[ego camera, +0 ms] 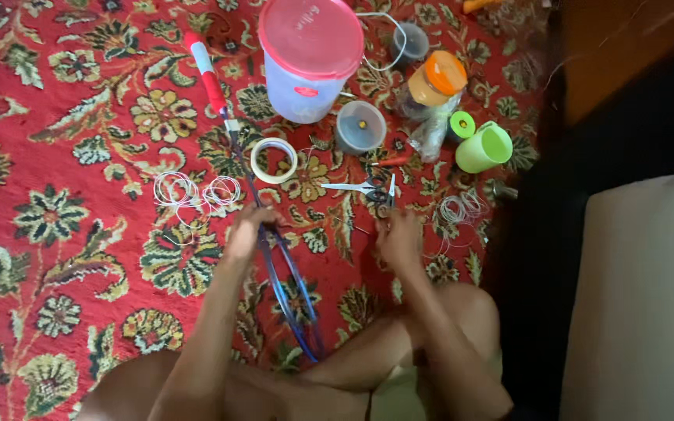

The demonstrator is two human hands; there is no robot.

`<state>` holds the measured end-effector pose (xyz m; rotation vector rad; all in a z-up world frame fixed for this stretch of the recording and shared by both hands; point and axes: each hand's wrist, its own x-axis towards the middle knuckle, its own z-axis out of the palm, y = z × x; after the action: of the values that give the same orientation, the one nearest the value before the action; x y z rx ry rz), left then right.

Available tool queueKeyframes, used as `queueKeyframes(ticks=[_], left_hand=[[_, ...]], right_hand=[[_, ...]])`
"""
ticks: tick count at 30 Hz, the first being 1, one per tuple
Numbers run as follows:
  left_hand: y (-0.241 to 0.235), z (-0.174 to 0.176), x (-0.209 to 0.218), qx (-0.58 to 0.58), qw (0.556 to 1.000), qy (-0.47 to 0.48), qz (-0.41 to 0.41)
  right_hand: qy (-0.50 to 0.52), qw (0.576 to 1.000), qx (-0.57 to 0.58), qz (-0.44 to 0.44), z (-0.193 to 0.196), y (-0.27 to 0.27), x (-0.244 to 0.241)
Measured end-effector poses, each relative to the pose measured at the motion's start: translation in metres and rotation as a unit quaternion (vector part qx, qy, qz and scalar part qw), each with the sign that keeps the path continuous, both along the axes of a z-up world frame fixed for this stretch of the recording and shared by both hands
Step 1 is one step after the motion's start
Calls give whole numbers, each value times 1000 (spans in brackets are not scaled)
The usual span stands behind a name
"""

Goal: The person sits on a rug and assembles a fishing net by threading a white string through a blue circular hoop. They use a small tool to pull the string through the hoop and secure it with a knot. The person also handles a container of black beads and a roll of tape.

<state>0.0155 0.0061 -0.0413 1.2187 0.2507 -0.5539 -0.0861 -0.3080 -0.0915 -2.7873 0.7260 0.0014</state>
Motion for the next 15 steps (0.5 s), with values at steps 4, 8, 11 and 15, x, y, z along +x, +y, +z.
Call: queueKeyframes(ticks=[4,8,11,15], left_hand=[[-3,34,0,-6,1000,20,-2],[14,20,10,70,994,-57,66],[22,48,10,82,987,-119,70],[24,32,19,73,975,-205,46]], right_hand=[[11,977,174,-122,55,9,78],[-104,907,353,-204,10,-4,150],[-126,823,470,-292,-31,-21,182],[-179,754,575,-261,-38,-31,179]])
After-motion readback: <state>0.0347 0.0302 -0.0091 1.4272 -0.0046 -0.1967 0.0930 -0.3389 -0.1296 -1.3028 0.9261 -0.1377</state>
